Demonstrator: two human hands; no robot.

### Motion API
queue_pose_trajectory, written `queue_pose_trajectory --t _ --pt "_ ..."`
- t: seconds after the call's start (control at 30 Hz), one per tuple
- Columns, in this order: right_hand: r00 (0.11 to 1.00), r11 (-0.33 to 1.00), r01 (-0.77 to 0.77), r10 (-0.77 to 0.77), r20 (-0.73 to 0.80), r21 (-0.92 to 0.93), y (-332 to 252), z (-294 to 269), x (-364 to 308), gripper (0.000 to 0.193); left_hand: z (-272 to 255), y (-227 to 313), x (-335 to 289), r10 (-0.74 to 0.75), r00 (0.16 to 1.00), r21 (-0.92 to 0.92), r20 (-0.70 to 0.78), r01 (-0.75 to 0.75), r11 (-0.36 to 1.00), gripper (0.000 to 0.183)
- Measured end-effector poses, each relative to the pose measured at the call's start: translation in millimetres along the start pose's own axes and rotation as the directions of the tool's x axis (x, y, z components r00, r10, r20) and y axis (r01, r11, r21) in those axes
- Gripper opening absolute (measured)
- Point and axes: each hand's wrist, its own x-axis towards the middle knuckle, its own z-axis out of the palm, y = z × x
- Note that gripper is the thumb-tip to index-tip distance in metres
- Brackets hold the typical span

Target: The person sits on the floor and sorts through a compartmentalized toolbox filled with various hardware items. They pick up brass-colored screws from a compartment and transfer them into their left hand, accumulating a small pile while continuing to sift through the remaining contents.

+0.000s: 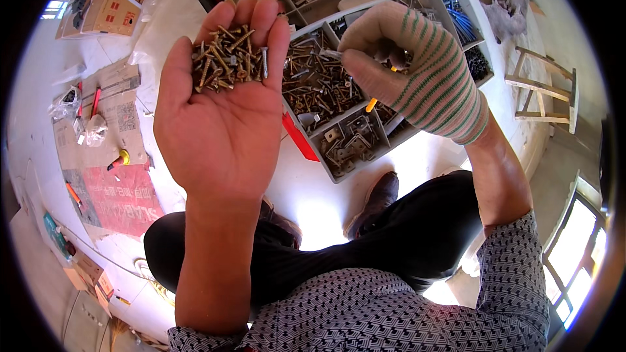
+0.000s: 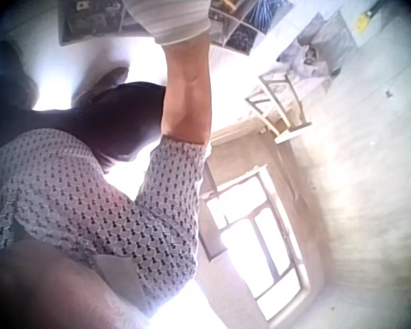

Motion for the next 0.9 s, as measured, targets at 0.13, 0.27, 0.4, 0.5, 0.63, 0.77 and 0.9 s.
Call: queue_pose_trajectory --t 0.13,0.27,0.4,0.5,0.63,0.77,0.9 --pt "0.999 0.999 -0.040 0.040 0.006 0.008 -1 -1 -1 0.012 0 -4 1 -0.016 1.000 0.001 0.014 0.016 1.000 0.045" --pt "0.994 0.991 -0.111 0.112 -0.017 0.072 -1 5 -1 0.019 0 -3 -1 -0.007 1.000 0.028 -0.011 0.007 1.000 0.045" --pt "0.995 0.995 -0.094 0.095 -0.042 0.013 5 7 -2 0.019 -1 -4 0 -0.009 1.000 0.035 -0.013 0.009 0.999 0.044" --pt "0.995 0.997 -0.075 0.075 -0.068 -0.010 6 9 -1 0.020 0 -3 0 -0.008 1.000 0.040 -0.026 0.009 0.999 0.044" --pt "0.994 0.997 -0.076 0.074 -0.082 -0.014 6 6 -1 0.022 -1 -4 2 -0.031 0.999 0.022 -0.009 0.031 0.999 0.045" --pt "0.993 0.994 -0.100 0.103 -0.057 0.052 7 9 1 0.022 -2 -3 1 -0.027 0.999 0.034 -0.029 0.028 0.999 0.047" --pt "0.989 0.987 -0.129 0.135 -0.063 0.099 7 8 0 0.021 -2 -6 1 -0.028 0.999 0.035 -0.043 0.030 0.999 0.047"
